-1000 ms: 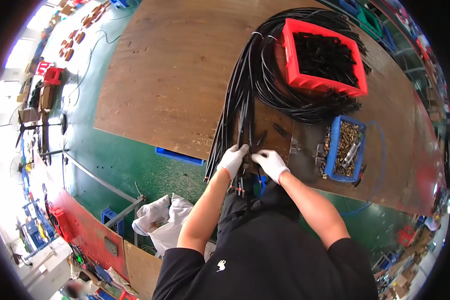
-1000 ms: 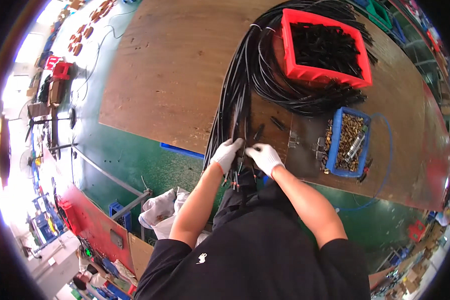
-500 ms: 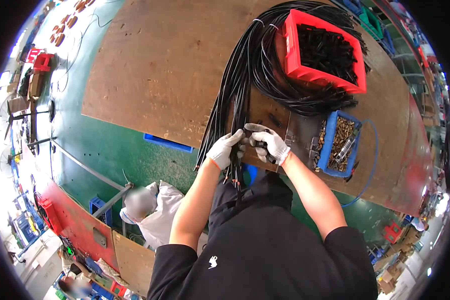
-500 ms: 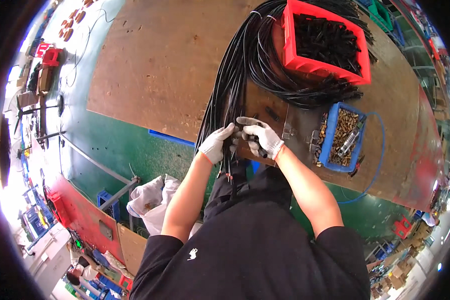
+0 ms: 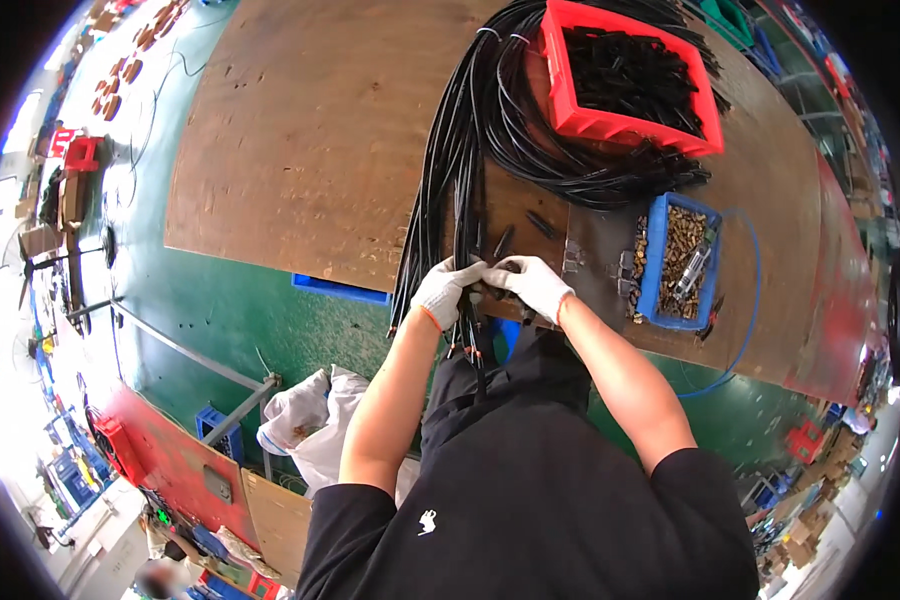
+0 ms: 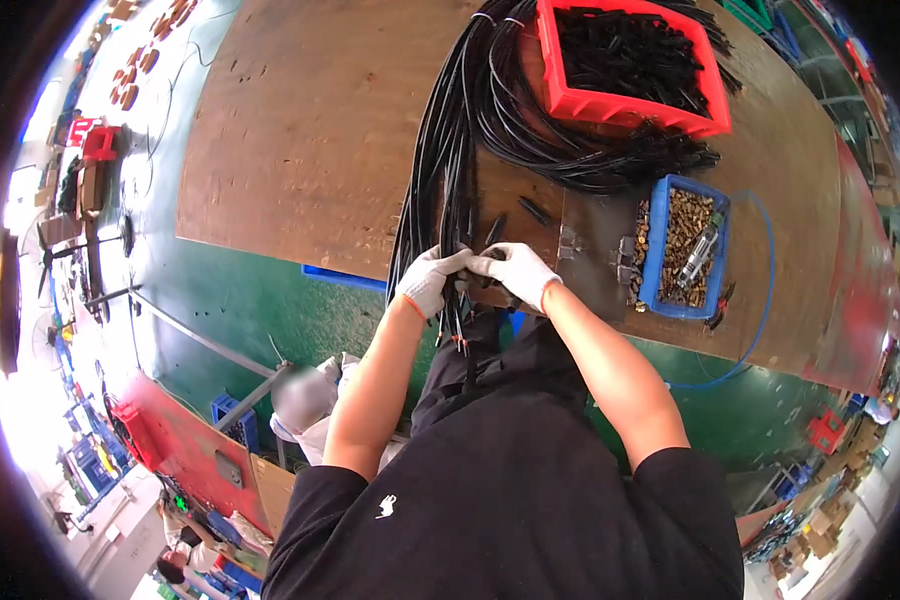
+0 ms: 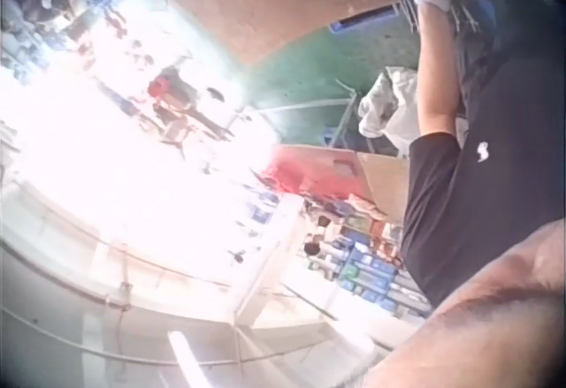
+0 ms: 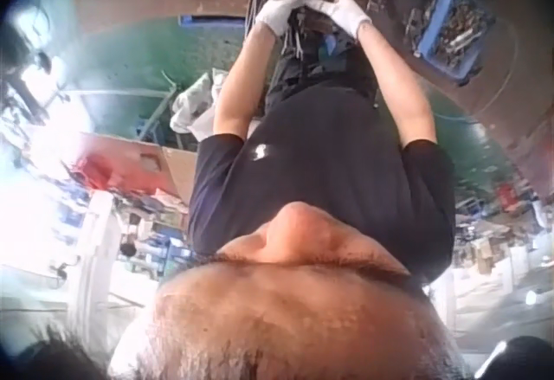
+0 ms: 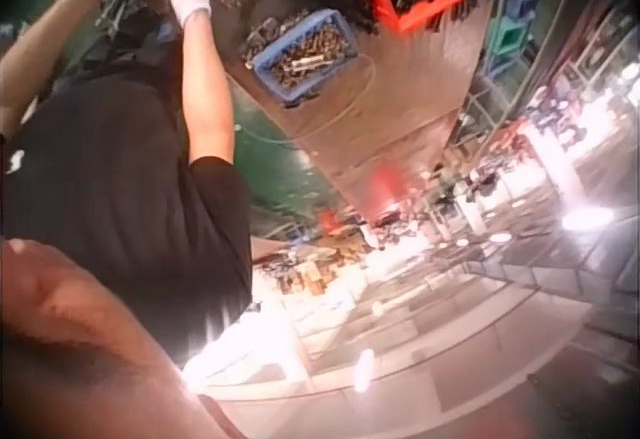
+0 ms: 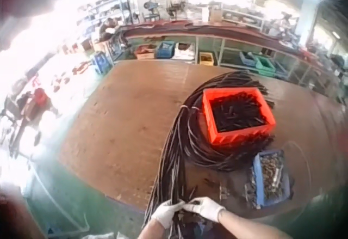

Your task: Assemble metal connectors and plastic caps onto the ends of black electrical cables using a pneumatic tool.

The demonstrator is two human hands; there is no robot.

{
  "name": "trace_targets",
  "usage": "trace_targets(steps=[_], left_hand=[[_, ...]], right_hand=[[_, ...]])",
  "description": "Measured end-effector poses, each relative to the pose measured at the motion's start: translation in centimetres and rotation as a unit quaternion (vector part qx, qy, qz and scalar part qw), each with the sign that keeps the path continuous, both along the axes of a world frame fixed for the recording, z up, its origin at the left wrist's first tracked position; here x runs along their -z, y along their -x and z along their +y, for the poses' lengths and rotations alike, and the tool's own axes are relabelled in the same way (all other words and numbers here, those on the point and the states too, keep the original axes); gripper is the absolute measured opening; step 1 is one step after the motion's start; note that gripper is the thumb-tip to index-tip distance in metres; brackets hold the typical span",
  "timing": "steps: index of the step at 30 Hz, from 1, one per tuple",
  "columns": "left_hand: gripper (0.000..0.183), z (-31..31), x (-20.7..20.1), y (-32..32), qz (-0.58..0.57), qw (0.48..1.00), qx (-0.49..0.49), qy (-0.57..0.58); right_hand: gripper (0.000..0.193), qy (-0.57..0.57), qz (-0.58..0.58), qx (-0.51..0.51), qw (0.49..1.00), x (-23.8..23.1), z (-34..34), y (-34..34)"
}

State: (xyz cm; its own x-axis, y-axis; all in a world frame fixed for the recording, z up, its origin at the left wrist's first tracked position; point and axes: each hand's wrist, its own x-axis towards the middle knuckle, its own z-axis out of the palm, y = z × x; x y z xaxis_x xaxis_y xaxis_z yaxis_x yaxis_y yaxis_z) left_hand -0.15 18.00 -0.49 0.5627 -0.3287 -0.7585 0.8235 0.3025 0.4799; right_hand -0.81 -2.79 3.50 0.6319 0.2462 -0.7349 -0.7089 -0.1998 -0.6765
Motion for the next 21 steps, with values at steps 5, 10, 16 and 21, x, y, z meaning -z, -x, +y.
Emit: trace_targets(steps=[5, 10, 16, 21], left_hand=[[0.020, -0.3, 0.2, 0.5, 0.014, 0.999, 0.002, -0.044], [0.024, -0.6, -0.3, 0.0, 0.033, 0.999, -0.012, -0.011], [0.023, 1.0, -0.3, -0.7, 0.042, 0.999, 0.008, -0.012], [0.025, 0.5, -0.9, -1.0, 0.025, 0.996, 0.057, -0.058]], right_hand=[[0.045, -0.043, 0.032, -0.037, 0.998, 1.1, 1.1, -0.3], [0.023, -0.122, 0.093, 0.132, 0.979, 0.6, 1.1, 1.3], [0.046, 0.008, 0.000, 0.008, 1.000, 0.7, -0.5, 5.0], [0.049, 0.009, 0.013, -0.043, 0.999, -0.1, -1.9, 7.9]])
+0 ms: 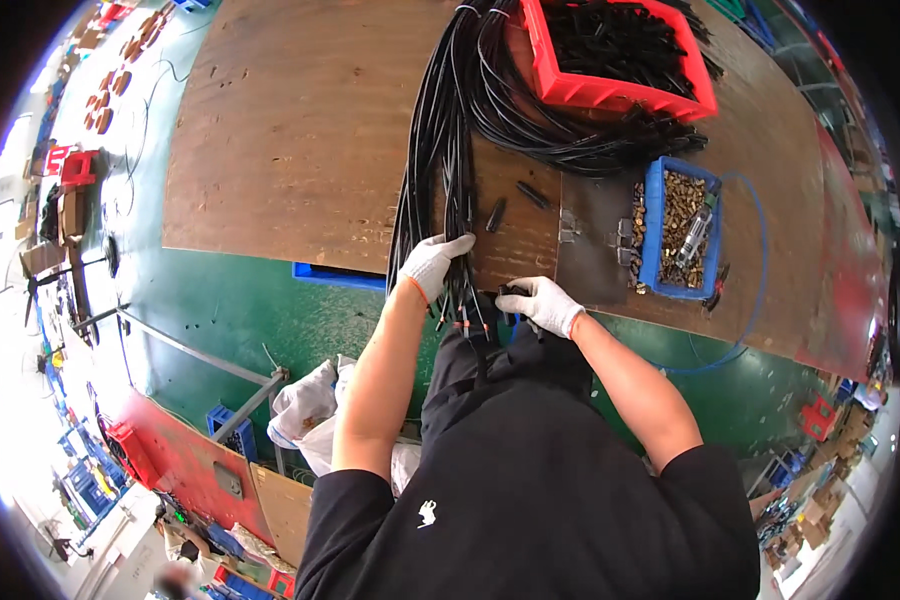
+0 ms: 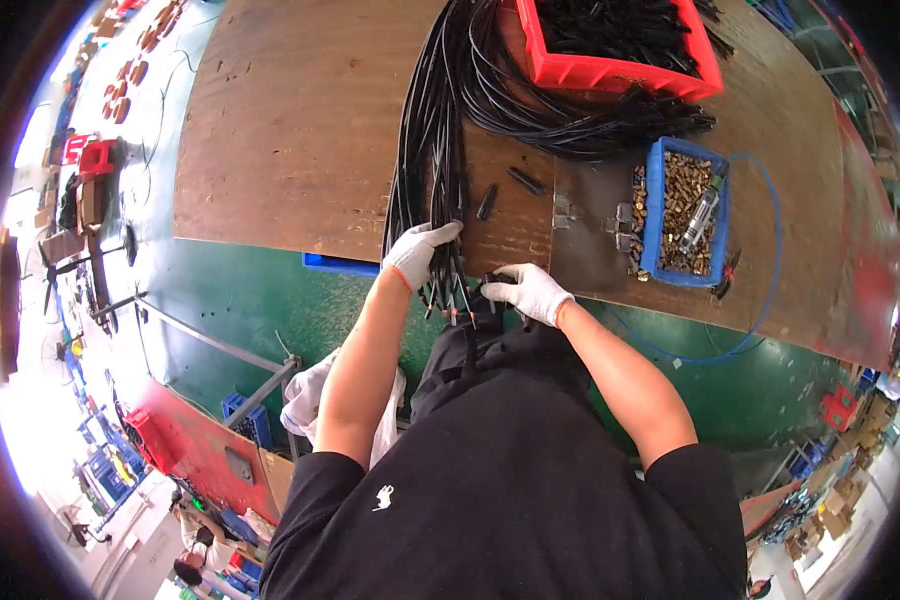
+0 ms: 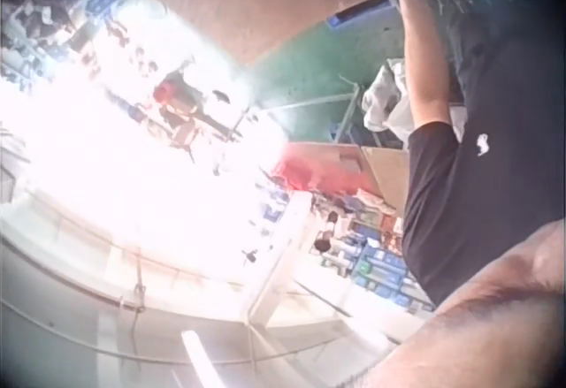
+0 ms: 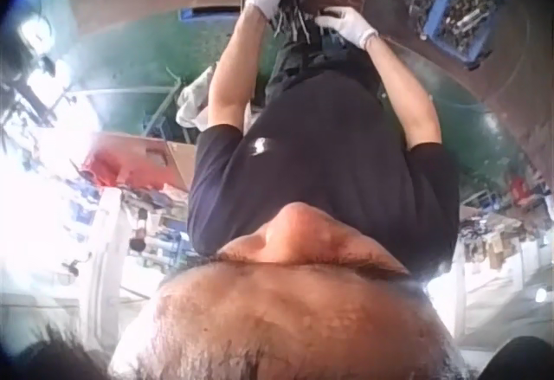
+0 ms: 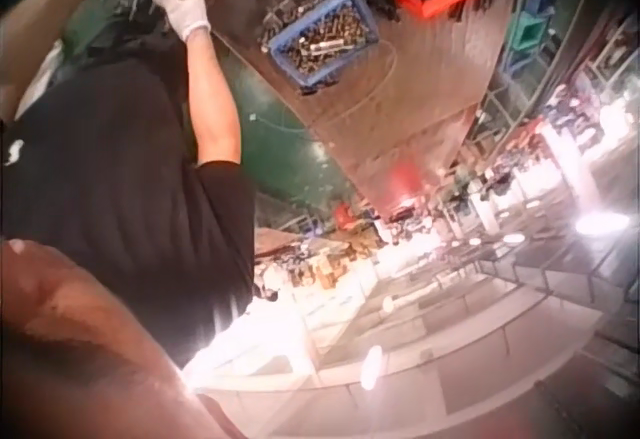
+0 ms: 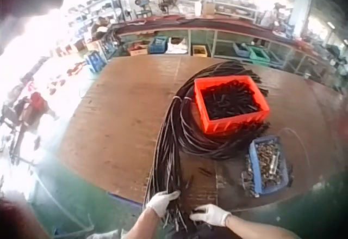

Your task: Assemble metal connectors and plastic caps onto the ends of black electrical cables using a pneumatic tool.

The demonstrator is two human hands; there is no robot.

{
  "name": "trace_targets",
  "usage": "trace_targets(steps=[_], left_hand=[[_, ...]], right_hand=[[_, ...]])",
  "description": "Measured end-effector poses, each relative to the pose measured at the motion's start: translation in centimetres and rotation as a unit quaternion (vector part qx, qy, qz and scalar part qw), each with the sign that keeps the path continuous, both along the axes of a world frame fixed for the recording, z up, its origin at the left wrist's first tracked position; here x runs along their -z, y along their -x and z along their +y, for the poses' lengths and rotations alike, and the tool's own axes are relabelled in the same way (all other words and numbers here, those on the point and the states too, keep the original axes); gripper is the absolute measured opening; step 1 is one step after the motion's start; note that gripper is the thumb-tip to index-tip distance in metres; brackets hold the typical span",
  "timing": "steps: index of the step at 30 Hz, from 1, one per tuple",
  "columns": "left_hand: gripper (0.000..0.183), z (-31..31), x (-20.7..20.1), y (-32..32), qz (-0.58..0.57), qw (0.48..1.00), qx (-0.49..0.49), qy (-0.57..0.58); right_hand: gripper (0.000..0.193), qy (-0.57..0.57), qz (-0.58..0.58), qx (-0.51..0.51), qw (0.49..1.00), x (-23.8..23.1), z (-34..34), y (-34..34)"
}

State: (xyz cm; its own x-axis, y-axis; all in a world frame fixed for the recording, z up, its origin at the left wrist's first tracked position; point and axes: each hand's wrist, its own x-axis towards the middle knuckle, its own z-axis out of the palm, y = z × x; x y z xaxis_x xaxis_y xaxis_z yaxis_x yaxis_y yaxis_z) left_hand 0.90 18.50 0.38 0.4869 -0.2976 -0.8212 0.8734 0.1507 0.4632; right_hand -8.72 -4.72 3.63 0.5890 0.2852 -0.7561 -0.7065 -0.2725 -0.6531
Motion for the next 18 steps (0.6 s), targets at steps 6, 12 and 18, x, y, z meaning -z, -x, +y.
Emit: trace_targets(steps=[6, 12, 18], left_hand=[[0.019, -0.6, 0.3, 0.5, -0.051, 0.996, 0.051, -0.043], [0.016, -1.5, 0.2, 1.5, -0.060, 0.998, -0.004, -0.017], [0.016, -1.7, 0.5, 1.7, -0.071, 0.997, -0.012, -0.032]], right_hand=[[0.052, -0.028, -0.022, -0.048, 0.998, 0.5, -1.4, 2.9], [0.064, 0.110, -0.136, -0.230, 0.957, -1.0, -3.4, 3.8], [0.062, 0.113, -0.137, -0.249, 0.952, -2.2, -4.0, 3.7]])
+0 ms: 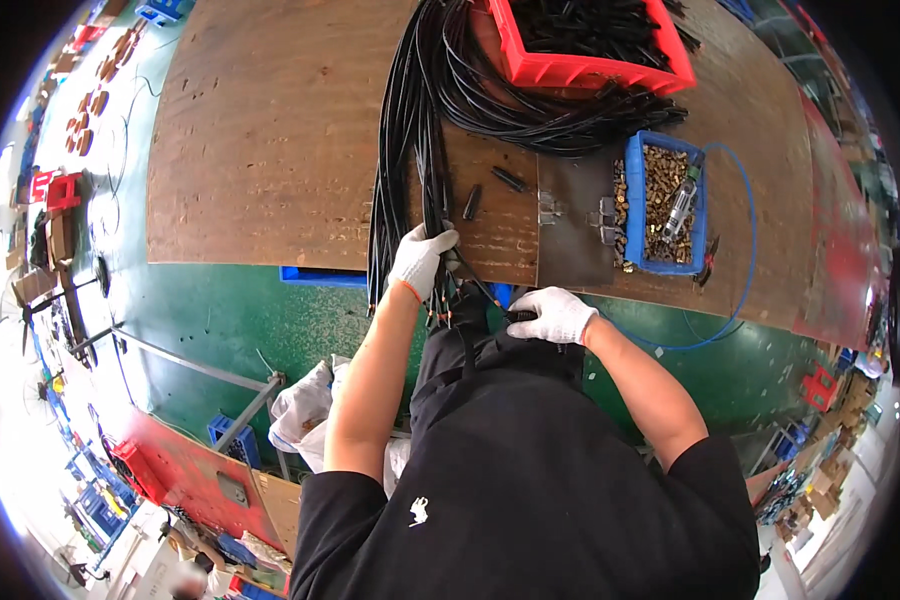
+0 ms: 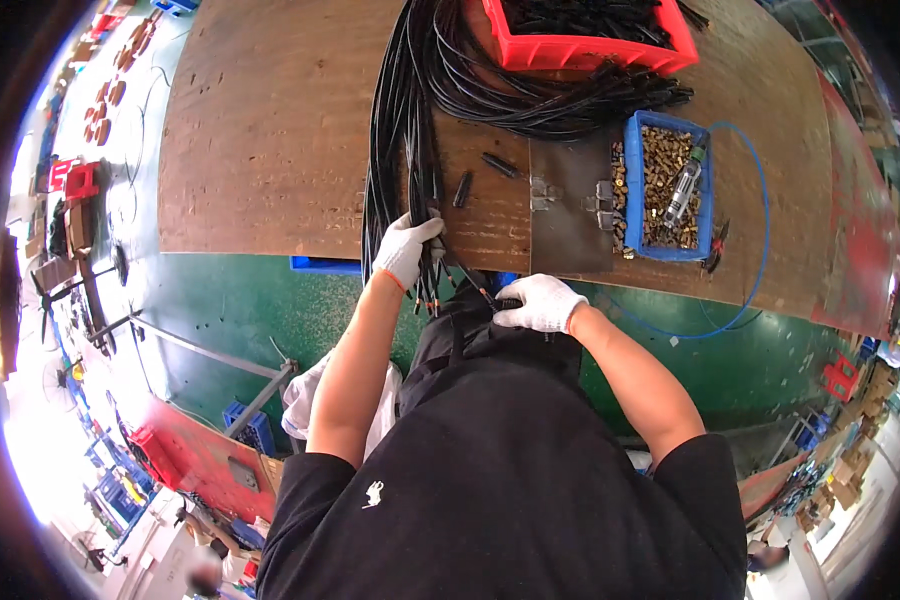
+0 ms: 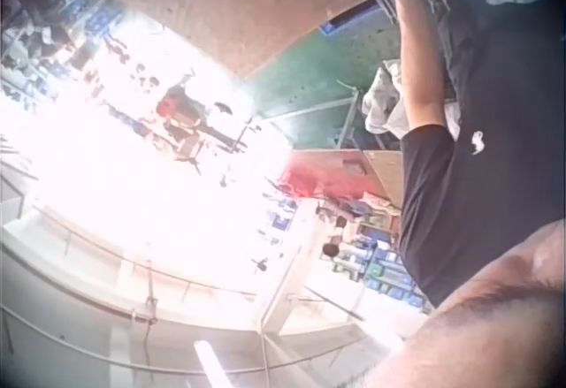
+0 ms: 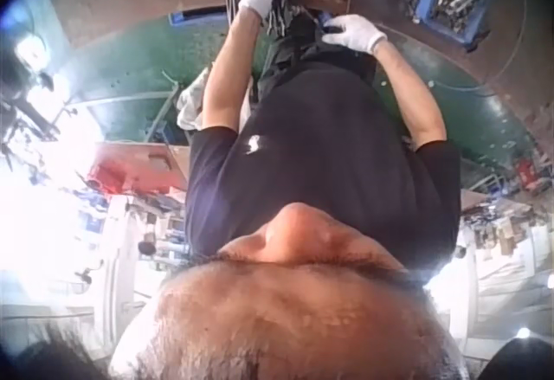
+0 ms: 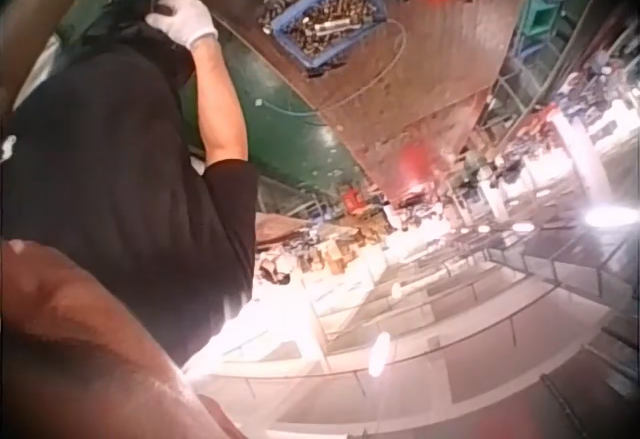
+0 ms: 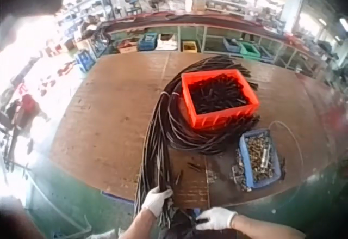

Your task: Assemble metal connectors and plastic caps onto the ends of black electrical cables using a pneumatic tool.

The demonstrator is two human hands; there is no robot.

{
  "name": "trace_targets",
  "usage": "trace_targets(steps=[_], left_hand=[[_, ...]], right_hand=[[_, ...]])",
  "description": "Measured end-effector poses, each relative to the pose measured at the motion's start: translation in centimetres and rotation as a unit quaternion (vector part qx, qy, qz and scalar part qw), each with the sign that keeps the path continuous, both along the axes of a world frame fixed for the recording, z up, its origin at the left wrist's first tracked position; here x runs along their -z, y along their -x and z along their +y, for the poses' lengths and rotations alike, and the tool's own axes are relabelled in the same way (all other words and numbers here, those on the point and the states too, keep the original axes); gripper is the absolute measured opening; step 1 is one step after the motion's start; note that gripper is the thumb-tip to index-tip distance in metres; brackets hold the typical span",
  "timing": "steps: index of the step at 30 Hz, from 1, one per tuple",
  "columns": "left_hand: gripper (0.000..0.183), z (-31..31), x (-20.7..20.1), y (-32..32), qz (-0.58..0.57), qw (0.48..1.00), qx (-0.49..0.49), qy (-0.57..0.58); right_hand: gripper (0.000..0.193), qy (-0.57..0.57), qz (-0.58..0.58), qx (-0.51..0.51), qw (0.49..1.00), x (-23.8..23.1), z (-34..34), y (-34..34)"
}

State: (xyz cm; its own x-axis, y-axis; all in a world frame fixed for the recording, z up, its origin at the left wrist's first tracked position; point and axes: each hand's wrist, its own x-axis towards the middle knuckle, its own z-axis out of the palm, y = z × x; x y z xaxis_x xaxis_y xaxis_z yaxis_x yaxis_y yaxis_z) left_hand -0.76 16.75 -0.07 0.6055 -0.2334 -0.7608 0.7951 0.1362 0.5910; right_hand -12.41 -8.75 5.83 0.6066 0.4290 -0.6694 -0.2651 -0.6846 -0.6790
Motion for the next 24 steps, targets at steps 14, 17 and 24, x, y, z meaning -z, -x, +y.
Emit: trace_targets(steps=[14, 17, 24], left_hand=[[0.015, -0.9, -0.9, 0.0, 0.001, 1.000, 0.016, -0.024], [0.018, -0.4, -1.2, 0.0, -0.009, 0.998, 0.024, -0.060], [0.027, 2.3, -2.5, -0.7, -0.012, 0.999, -0.015, -0.038]], right_hand=[[0.038, -0.140, 0.193, 0.247, 0.939, 2.1, 5.9, -3.0], [0.037, -0.114, 0.177, 0.293, 0.933, 2.0, 6.9, -5.7], [0.054, 0.022, -0.001, 0.197, 0.980, 6.4, 7.6, -15.9]])
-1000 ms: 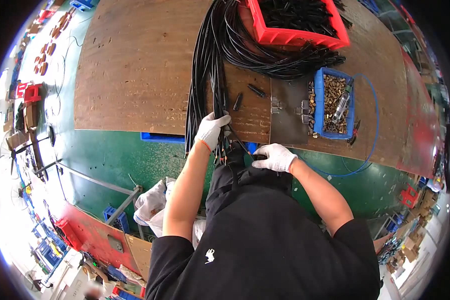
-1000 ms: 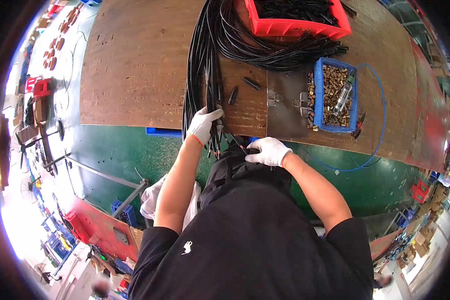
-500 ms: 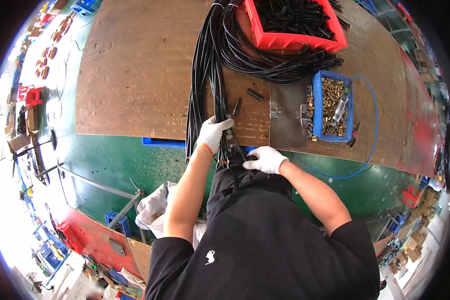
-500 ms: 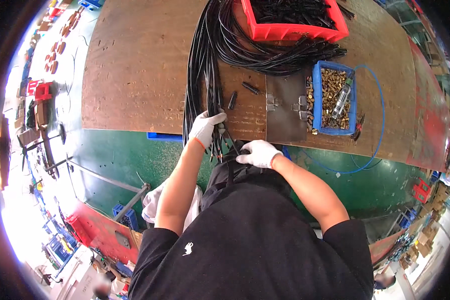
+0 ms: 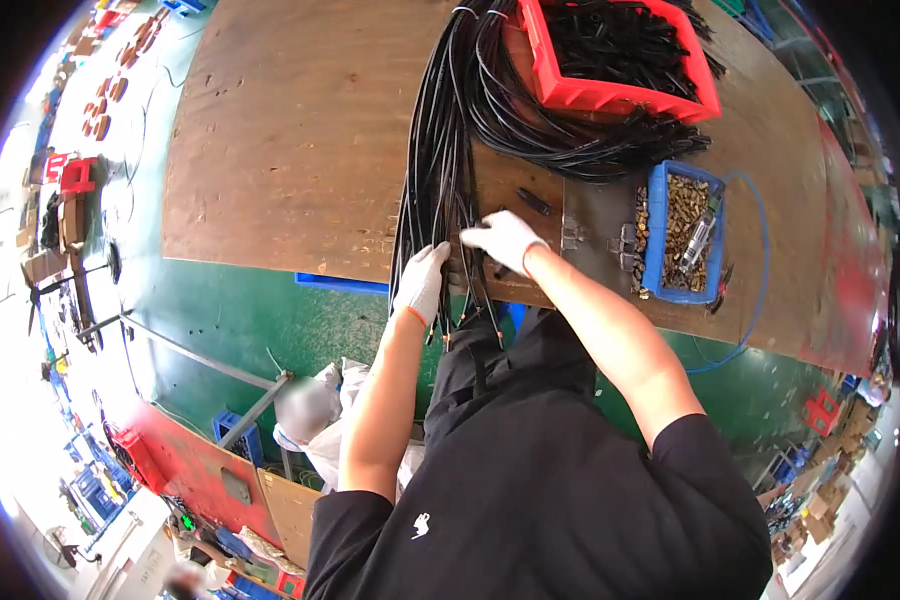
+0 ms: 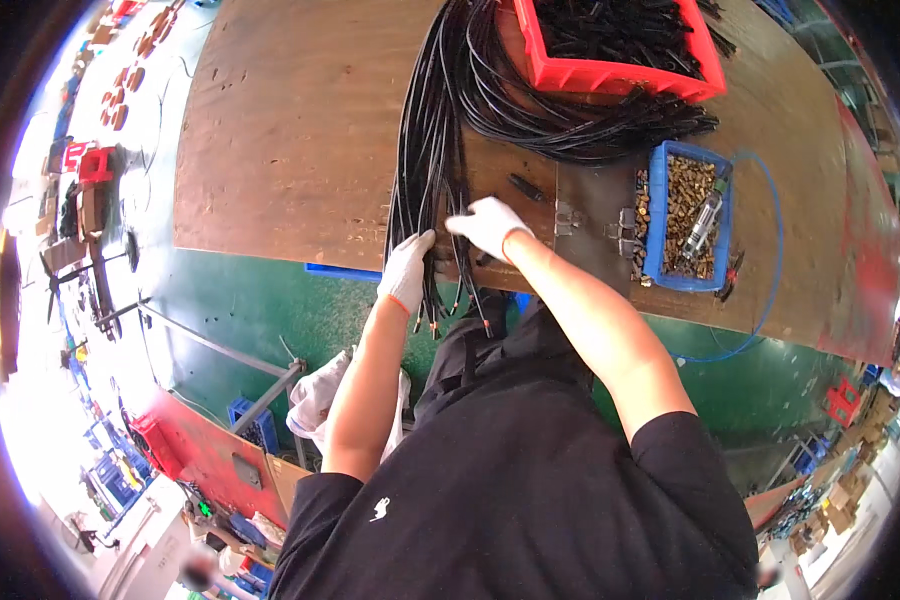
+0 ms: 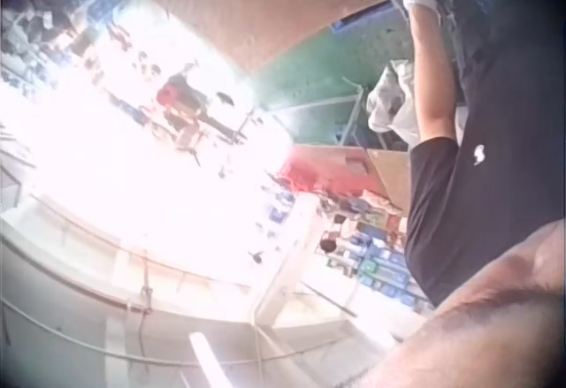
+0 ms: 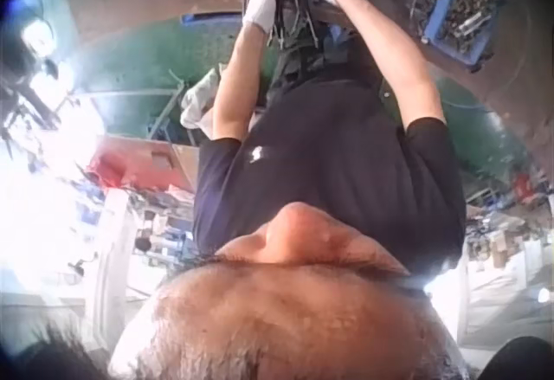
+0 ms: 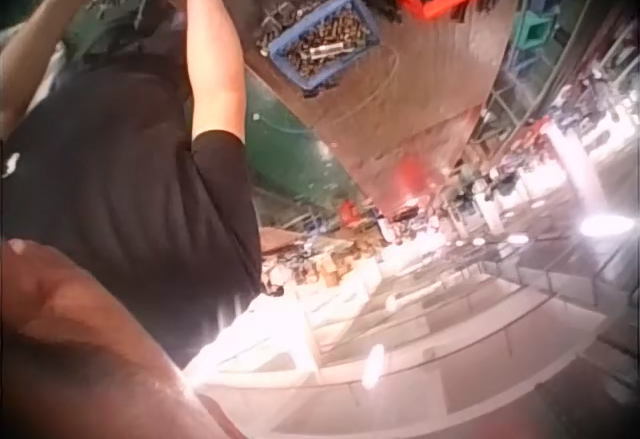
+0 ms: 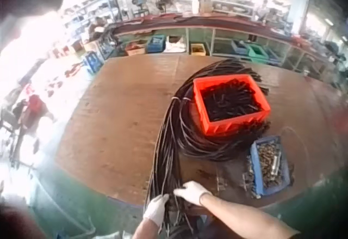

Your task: Assemble metal connectors and plastic caps onto the ends of black electrical cables using a pneumatic tool.

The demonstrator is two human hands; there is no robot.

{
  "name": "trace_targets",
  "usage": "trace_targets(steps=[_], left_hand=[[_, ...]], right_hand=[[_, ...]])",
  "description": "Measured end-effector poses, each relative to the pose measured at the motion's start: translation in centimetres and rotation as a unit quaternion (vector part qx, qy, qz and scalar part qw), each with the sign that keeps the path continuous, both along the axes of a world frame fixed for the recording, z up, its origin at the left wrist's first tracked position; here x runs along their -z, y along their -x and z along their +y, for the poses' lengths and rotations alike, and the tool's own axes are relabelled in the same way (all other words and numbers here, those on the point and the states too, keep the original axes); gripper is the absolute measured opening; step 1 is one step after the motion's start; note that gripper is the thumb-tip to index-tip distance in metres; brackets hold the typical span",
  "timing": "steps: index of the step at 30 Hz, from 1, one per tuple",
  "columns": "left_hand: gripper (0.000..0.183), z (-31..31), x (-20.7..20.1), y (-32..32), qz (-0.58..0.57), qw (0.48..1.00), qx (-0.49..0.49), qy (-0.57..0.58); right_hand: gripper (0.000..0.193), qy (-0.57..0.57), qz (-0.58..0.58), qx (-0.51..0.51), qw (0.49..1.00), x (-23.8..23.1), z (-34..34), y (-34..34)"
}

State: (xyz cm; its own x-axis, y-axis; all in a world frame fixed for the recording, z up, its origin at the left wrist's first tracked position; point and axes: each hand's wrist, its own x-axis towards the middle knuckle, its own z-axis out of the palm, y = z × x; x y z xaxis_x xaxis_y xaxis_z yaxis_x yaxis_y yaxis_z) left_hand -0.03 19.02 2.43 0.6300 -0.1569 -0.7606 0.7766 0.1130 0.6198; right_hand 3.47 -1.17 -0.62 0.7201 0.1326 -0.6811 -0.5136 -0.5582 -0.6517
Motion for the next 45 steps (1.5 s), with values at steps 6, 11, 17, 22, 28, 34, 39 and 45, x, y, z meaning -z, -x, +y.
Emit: trace_targets(steps=[6, 11, 17, 22, 28, 34, 39, 45], left_hand=[[0.015, 1.7, 2.6, 0.0, 0.096, 0.980, -0.075, 0.158], [0.013, 0.6, 3.9, 0.2, 0.112, 0.971, -0.093, 0.191], [0.017, 0.1, 4.7, 0.0, 0.150, 0.967, -0.053, 0.198], [0.018, -1.0, 3.6, -0.2, 0.135, 0.978, -0.022, 0.160], [0.021, -3.1, 2.1, 1.1, 0.137, 0.979, 0.006, 0.148], [0.030, -4.3, 1.9, 1.9, 0.094, 0.978, -0.011, 0.188], [0.027, -3.5, 1.3, 1.7, 0.121, 0.969, -0.036, 0.212], [0.025, -2.9, 2.3, 1.7, 0.170, 0.965, -0.078, 0.182]], right_hand=[[0.033, -0.260, 0.078, 0.219, 0.937, -2.2, 0.7, -3.4], [0.072, -0.195, -0.019, 0.118, 0.973, -2.5, 0.3, 0.9], [0.046, -0.284, 0.148, 0.263, 0.910, -1.1, -2.0, 5.2], [0.023, -0.319, 0.153, 0.377, 0.856, 0.1, -3.5, 8.4], [0.017, -0.218, 0.084, 0.512, 0.827, 1.5, -1.9, 9.0], [0.040, -0.023, -0.046, 0.372, 0.927, 0.6, 1.0, 7.7], [0.035, -0.100, -0.080, 0.306, 0.943, -0.5, -0.1, 8.5], [0.026, 0.008, -0.277, 0.022, 0.961, -3.1, -1.1, 10.2]])
